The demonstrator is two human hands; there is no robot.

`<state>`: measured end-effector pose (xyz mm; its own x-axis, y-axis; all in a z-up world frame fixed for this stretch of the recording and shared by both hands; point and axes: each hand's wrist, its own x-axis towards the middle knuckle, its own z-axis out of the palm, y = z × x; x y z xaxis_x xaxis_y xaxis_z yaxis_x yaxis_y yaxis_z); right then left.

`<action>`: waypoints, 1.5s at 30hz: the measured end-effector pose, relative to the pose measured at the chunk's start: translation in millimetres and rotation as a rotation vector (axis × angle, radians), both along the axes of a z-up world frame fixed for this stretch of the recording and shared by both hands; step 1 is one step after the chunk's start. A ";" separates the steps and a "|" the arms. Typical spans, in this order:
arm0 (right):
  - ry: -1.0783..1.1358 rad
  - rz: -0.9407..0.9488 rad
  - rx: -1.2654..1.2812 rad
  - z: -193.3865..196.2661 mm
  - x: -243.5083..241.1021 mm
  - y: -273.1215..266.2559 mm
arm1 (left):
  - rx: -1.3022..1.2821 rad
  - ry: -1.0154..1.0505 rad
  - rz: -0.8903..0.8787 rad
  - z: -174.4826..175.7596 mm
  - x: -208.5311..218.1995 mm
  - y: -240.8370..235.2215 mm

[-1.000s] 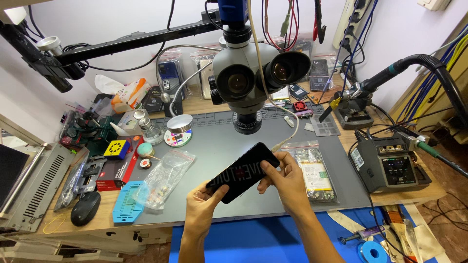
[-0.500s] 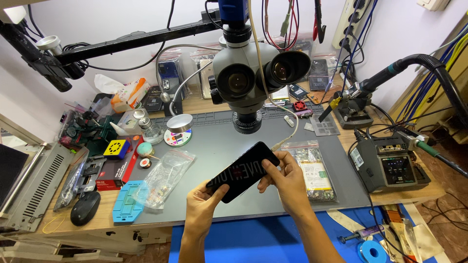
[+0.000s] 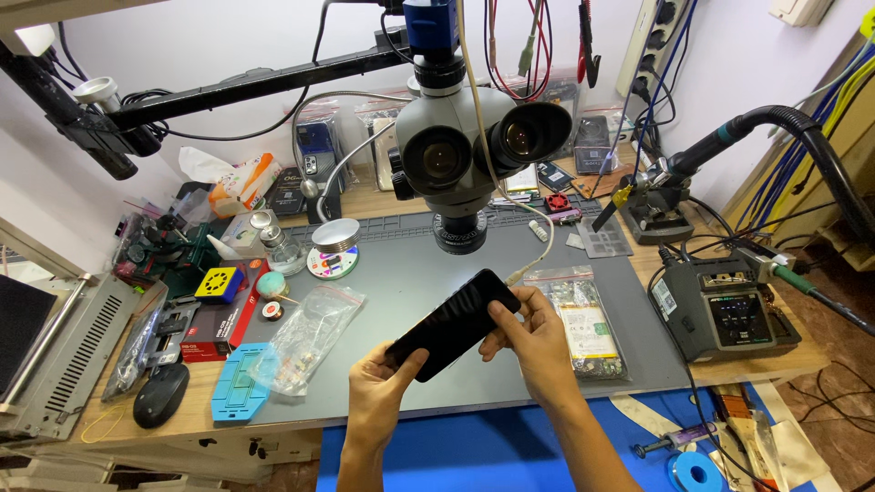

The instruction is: The person removes a motherboard from a smartphone, places it on the workbench, and then reinserts it into the phone chassis. They connect a USB cable to the phone and later use a soldering iron to work on the internal components.

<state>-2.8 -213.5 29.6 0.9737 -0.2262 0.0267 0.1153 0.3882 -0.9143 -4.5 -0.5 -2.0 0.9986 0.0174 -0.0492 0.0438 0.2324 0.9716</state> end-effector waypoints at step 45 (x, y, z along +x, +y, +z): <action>0.178 -0.043 0.266 6.1 -12.0 -0.7 | -0.578 0.078 0.024 32.9 -15.5 -44.5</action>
